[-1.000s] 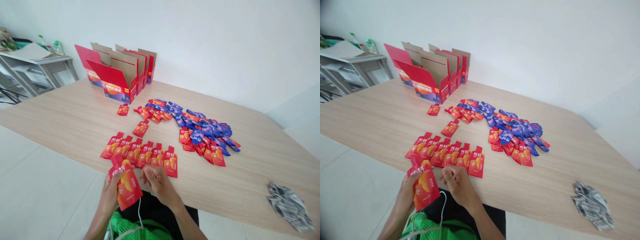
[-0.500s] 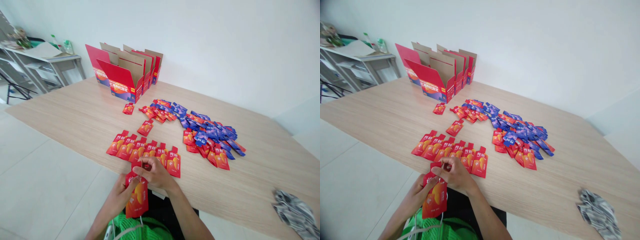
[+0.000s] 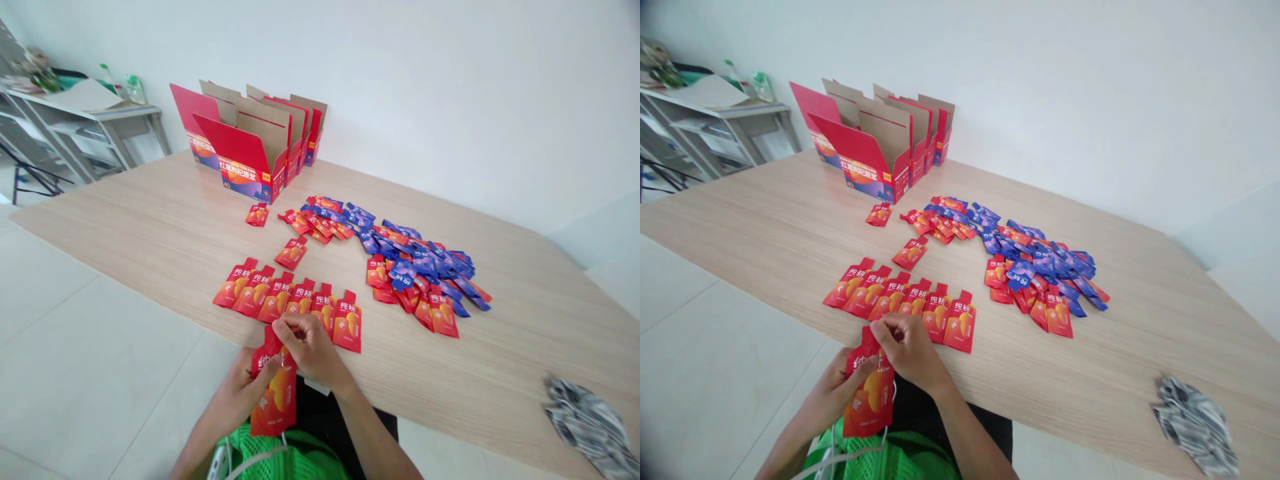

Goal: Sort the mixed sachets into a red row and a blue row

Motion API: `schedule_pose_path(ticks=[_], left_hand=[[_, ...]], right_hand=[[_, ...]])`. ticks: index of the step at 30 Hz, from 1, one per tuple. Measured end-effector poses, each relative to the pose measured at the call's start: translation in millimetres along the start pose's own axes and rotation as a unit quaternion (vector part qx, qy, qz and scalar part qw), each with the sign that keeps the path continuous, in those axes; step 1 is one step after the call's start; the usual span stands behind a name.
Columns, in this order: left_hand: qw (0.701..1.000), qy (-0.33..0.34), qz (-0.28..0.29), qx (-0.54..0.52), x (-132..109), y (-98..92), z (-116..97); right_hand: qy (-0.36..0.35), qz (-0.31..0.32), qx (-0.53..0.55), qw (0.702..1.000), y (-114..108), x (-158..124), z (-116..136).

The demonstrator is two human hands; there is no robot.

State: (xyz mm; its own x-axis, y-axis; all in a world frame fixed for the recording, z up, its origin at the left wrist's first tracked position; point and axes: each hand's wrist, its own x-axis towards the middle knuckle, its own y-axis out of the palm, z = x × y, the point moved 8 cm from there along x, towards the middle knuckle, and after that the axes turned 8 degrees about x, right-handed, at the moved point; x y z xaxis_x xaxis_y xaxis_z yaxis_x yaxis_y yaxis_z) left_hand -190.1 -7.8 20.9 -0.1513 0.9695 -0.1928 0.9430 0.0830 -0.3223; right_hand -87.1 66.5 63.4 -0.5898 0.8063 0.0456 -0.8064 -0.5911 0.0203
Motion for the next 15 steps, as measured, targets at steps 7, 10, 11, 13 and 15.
schedule_pose_path(ticks=[7, 10, 11, 13, 15], left_hand=[[0.996, -0.042, 0.067, -0.049, -5, 1.4, 8], [0.997, -0.061, 0.021, -0.047, -4, -15.4, 16], [0.997, -0.059, -0.008, -0.038, -3, -23.0, 17], [0.996, -0.046, -0.077, -0.006, 1, -39.5, 16], [0.988, -0.029, -0.148, 0.031, 8, -55.2, 11]], right_hand=[[-0.008, -0.114, 0.030, 0.993, -25, 15, -3], [-0.003, -0.104, -0.006, 0.995, -36, 34, -6], [-0.002, -0.097, -0.033, 0.995, -39, 41, -6], [-0.002, -0.083, -0.097, 0.992, -43, 59, -6], [-0.002, -0.076, -0.156, 0.985, -43, 80, -6]])
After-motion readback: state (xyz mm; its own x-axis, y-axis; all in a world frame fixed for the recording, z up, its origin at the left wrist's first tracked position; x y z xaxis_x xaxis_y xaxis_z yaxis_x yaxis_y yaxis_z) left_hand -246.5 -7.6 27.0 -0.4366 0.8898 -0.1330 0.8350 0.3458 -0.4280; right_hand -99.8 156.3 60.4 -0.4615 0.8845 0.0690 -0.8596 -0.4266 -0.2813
